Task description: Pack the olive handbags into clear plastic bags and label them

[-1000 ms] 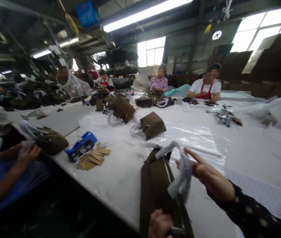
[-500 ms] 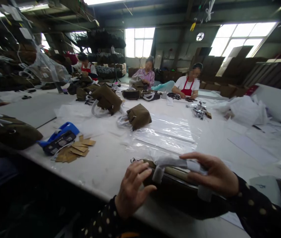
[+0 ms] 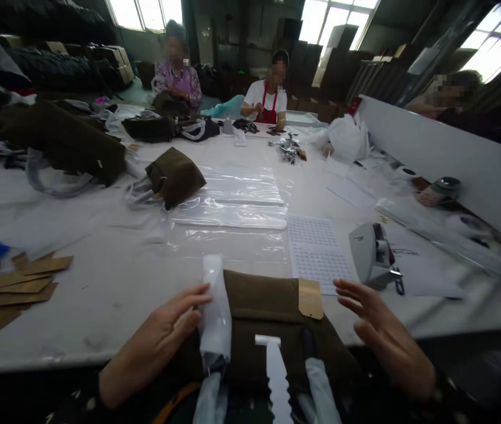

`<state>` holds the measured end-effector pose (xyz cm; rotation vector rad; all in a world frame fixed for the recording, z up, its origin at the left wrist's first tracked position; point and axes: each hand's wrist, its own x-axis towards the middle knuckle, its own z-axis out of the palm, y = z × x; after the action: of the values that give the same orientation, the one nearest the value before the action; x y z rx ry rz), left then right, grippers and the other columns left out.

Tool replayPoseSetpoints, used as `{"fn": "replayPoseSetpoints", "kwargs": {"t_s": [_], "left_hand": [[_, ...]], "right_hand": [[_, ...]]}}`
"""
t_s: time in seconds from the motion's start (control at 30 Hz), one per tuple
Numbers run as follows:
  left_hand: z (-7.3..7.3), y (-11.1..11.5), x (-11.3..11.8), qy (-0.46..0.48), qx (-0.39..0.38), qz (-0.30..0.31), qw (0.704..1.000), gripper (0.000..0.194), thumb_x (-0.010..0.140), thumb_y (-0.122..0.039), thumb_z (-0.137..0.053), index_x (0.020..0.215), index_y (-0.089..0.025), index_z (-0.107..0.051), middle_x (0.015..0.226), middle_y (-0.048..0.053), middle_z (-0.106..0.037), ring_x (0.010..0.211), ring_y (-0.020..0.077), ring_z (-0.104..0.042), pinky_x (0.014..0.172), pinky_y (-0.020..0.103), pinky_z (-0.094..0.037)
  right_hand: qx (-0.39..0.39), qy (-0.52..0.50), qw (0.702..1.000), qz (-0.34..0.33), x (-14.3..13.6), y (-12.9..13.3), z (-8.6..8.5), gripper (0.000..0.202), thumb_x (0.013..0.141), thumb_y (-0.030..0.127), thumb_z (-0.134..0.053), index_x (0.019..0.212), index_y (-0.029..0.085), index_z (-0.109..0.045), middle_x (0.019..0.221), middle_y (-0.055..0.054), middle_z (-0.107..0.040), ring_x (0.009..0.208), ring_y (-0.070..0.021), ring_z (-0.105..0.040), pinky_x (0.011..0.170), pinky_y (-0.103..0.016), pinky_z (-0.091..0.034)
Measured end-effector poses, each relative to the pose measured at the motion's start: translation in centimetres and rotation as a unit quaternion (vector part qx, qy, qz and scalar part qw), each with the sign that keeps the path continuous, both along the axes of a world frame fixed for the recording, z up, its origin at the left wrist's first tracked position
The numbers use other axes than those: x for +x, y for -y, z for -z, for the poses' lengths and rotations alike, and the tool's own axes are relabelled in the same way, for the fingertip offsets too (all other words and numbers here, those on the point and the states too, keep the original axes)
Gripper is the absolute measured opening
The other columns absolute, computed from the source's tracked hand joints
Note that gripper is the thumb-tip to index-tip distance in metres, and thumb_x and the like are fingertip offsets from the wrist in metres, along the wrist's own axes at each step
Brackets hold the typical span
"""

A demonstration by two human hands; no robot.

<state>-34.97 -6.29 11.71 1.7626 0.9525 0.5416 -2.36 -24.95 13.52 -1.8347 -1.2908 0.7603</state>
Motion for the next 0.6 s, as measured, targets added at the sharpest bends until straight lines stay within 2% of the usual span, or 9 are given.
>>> {"fn": "replayPoseSetpoints", "kwargs": {"t_s": [0.03,0.1,0.17,0.23,0.3,0.4,0.5,0.57,0.6], "left_hand": [[0.6,-0.3,0.1,-0.017,-0.004,-0.050,0.999,0.041,0.064,-0.036,-0.069,0.103,-0.025,-0.066,0.121,0.008,-0.056,0.117,0.0289,-0.047,0.097,0.042,-0.037],[1.4,-0.7,0.3,-0.033,-0.067,-0.110,0.991,0.059,0.054,-0.035,-0.076,0.110,-0.024,-0.062,0.123,0.010,-0.054,0.116,0.0317,-0.047,0.093,0.043,-0.041],[1.8,-0.8,0.6,-0.032,-0.158,-0.107,0.981,0.062,0.050,-0.032,-0.079,0.108,-0.022,-0.062,0.117,0.010,-0.059,0.108,0.0318,-0.053,0.089,0.042,-0.044],[1.8,-0.8,0.9,-0.025,-0.197,-0.099,0.975,0.054,0.050,-0.031,-0.079,0.101,-0.021,-0.066,0.110,0.008,-0.063,0.106,0.0306,-0.055,0.092,0.040,-0.043],[1.8,-0.6,1.1,-0.022,-0.200,-0.099,0.975,0.051,0.050,-0.030,-0.079,0.099,-0.021,-0.067,0.108,0.007,-0.065,0.106,0.0297,-0.055,0.093,0.038,-0.042],[1.6,-0.4,1.1,-0.025,-0.234,-0.084,0.968,0.056,0.054,-0.033,-0.078,0.107,-0.020,-0.062,0.107,0.006,-0.065,0.099,0.0289,-0.059,0.087,0.036,-0.047],[1.4,-0.3,1.3,-0.015,-0.271,-0.087,0.959,0.063,0.056,-0.037,-0.076,0.113,-0.019,-0.057,0.105,0.008,-0.065,0.102,0.0307,-0.057,0.082,0.036,-0.050],[1.3,-0.3,1.5,-0.002,-0.281,-0.092,0.955,0.067,0.055,-0.040,-0.076,0.115,-0.017,-0.055,0.110,0.010,-0.062,0.109,0.0334,-0.052,0.082,0.038,-0.050],[1.3,-0.2,1.6,0.003,-0.278,-0.095,0.956,0.069,0.056,-0.041,-0.075,0.117,-0.017,-0.054,0.116,0.011,-0.059,0.113,0.0340,-0.049,0.084,0.038,-0.049]], "right_hand": [[-0.032,-0.021,0.998,0.056,1.1,-0.1,1.0,0.062,0.082,0.057,-0.038,0.132,0.021,-0.030,0.123,-0.018,-0.047,0.112,-0.0282,-0.048,0.090,-0.046,-0.044],[-0.084,-0.023,0.994,0.066,2.6,-0.4,3.4,0.065,0.082,0.054,-0.041,0.134,0.020,-0.025,0.125,-0.018,-0.044,0.110,-0.0282,-0.049,0.085,-0.047,-0.047],[-0.038,0.070,0.997,-0.001,3.3,-1.2,5.2,0.060,0.080,0.046,-0.049,0.133,0.024,-0.031,0.132,-0.015,-0.036,0.116,-0.0289,-0.043,0.088,-0.049,-0.045],[0.066,0.194,0.975,-0.082,3.8,-2.4,6.1,0.042,0.079,0.035,-0.052,0.121,0.030,-0.050,0.139,-0.008,-0.029,0.124,-0.0298,-0.031,0.097,-0.052,-0.035],[0.136,0.261,0.945,-0.144,4.4,-4.0,5.9,0.020,0.081,0.029,-0.050,0.095,0.029,-0.066,0.138,-0.003,-0.032,0.128,-0.0302,-0.025,0.101,-0.053,-0.027],[0.161,0.234,0.934,-0.218,5.5,-6.8,4.3,0.019,0.082,0.028,-0.052,0.073,0.025,-0.068,0.123,-0.005,-0.050,0.124,-0.0281,-0.032,0.100,-0.049,-0.030],[0.097,0.108,0.951,-0.274,6.0,-9.5,2.8,0.015,0.078,0.035,-0.058,0.077,0.021,-0.064,0.089,-0.006,-0.063,0.093,-0.0216,-0.055,0.086,-0.040,-0.043],[-0.002,0.009,0.959,-0.282,5.6,-10.8,2.8,0.027,0.073,0.041,-0.062,0.088,0.020,-0.060,0.070,0.000,-0.060,0.066,-0.0152,-0.057,0.069,-0.033,-0.048],[-0.042,-0.013,0.962,-0.268,5.3,-11.2,3.2,0.038,0.068,0.043,-0.065,0.097,0.020,-0.058,0.068,0.001,-0.058,0.061,-0.0138,-0.055,0.066,-0.032,-0.048]]}}
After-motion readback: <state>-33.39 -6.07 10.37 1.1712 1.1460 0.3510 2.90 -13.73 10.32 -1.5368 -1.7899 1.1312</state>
